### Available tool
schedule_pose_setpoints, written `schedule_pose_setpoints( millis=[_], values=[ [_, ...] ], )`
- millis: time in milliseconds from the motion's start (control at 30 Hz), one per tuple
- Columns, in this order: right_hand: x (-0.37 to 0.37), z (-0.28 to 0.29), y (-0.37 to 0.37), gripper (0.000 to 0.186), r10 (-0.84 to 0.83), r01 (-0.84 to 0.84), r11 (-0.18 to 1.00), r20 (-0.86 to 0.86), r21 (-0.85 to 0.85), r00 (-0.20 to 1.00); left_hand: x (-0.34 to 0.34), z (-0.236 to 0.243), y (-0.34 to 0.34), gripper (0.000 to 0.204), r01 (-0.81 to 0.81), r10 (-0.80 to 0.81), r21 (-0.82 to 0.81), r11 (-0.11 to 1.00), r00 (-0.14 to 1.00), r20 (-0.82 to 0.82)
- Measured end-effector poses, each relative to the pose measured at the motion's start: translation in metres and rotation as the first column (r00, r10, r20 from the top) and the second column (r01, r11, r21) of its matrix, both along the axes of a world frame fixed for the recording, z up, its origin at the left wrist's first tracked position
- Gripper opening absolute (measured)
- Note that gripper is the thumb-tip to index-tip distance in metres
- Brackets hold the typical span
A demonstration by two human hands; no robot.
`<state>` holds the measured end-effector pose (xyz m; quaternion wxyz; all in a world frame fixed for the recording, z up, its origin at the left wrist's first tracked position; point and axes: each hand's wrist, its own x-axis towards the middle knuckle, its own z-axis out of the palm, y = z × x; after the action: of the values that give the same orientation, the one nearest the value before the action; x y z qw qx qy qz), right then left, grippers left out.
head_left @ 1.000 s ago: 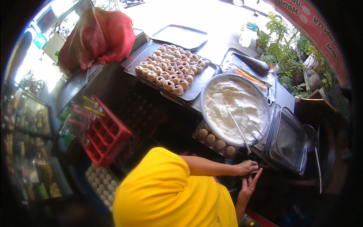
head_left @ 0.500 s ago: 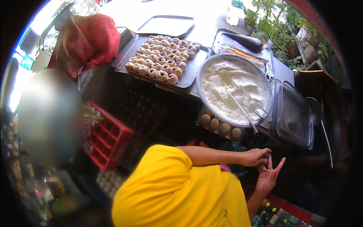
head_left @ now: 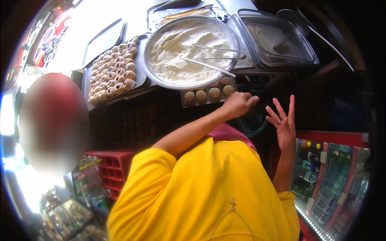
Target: The person coats small dough balls in a white batter using tongs, places them on a tray, and then uses a piping bag to fill the center of each coated ball with a dark filling. The person also transfers sesame-coated dough balls from a tray into a deep fryer.
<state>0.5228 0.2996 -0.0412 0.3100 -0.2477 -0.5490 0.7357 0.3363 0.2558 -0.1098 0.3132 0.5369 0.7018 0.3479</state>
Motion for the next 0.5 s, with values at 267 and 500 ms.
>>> schedule_pose_setpoints(
  millis=[267, 500],
  values=[
    [-0.026, -0.052, 0.004, 0.063, -0.208, 0.099, 0.884, 0.195, 0.456, 0.959, -0.003, -0.004, -0.005, 0.057, 0.166, 0.212, -0.175, 0.971, -0.245, 0.946],
    [-0.075, -0.085, -0.030, 0.059, -0.351, -0.114, 0.553, 0.354, 0.826, 0.867, 0.020, -0.006, -0.009, 0.034, -0.334, 0.270, -0.119, 0.935, 0.452, 0.850]
  ],
)
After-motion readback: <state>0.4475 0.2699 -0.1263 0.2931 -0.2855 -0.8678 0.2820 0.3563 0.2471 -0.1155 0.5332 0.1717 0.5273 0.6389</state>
